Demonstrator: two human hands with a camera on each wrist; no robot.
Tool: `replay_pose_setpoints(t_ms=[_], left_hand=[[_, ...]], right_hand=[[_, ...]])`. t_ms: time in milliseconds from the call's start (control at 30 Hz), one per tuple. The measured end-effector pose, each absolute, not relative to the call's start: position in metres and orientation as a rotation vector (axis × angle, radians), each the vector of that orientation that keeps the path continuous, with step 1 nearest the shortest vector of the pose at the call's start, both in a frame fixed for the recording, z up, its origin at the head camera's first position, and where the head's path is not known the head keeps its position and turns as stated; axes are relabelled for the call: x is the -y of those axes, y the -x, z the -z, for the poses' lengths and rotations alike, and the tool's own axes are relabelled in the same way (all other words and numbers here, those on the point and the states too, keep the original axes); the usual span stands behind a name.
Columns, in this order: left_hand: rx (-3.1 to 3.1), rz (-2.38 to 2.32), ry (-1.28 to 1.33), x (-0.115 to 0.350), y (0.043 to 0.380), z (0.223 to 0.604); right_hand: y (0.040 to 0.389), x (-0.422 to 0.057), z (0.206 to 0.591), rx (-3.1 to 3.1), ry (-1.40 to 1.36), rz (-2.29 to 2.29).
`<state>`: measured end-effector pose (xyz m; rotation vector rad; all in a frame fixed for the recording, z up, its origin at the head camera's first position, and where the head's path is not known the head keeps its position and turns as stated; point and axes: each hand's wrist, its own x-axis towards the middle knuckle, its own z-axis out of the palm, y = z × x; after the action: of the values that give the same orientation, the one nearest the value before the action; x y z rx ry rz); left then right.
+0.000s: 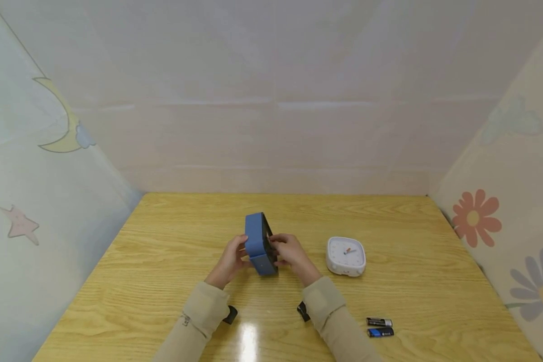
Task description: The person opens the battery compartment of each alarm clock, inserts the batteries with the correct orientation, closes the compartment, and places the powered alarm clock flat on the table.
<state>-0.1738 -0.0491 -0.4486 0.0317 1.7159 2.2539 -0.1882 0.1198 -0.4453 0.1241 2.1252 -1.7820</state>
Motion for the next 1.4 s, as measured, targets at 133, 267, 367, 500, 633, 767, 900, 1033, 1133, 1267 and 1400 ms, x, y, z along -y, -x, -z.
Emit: replay_pose_setpoints(t_ms=[133,267,367,500,633,767,900,1033,1133,1267,1400], left_hand=[[-1.723,-2.250,-0.030,0.049,0.174,0.449],[-1.736,-2.243,-0.029,0.049,0.174,0.450],[-1.736,-2.243,-0.023,0.049,0.175,0.451],[-1.719,-2.256,-0.020,0.050,0.175,0.452],[-1.694,-2.279,-0.031,0.051,0.175,0.452],[-1.658,-2.319,-0.053,0.053,0.175,0.454],[-1.656,-2.330,-0.086,0.054,0.175,0.455],[-1.651,-2.340,-0.077,0.056,0.174,0.455],[-1.639,-2.363,-0.054,0.057,0.173,0.453],[-1.643,-2.380,-0.033,0.059,0.172,0.450],[-1.638,-2.391,-0.006,0.061,0.172,0.448]], right_hand=[[0.189,-0.120,0.449,-2.161,-0.097,1.770],[0.190,-0.119,0.450,-2.190,-0.066,1.757],[0.189,-0.118,0.450,-2.194,-0.057,1.761],[0.189,-0.117,0.451,-2.215,-0.067,1.738],[0.189,-0.117,0.452,-2.228,-0.097,1.696],[0.187,-0.117,0.451,-2.251,-0.092,1.641],[0.186,-0.116,0.452,-2.274,-0.068,1.579],[0.185,-0.117,0.452,-2.260,-0.054,1.562],[0.184,-0.117,0.451,-2.242,-0.041,1.559],[0.184,-0.117,0.451,-2.222,-0.034,1.557],[0.183,-0.117,0.452,-2.209,-0.042,1.562]])
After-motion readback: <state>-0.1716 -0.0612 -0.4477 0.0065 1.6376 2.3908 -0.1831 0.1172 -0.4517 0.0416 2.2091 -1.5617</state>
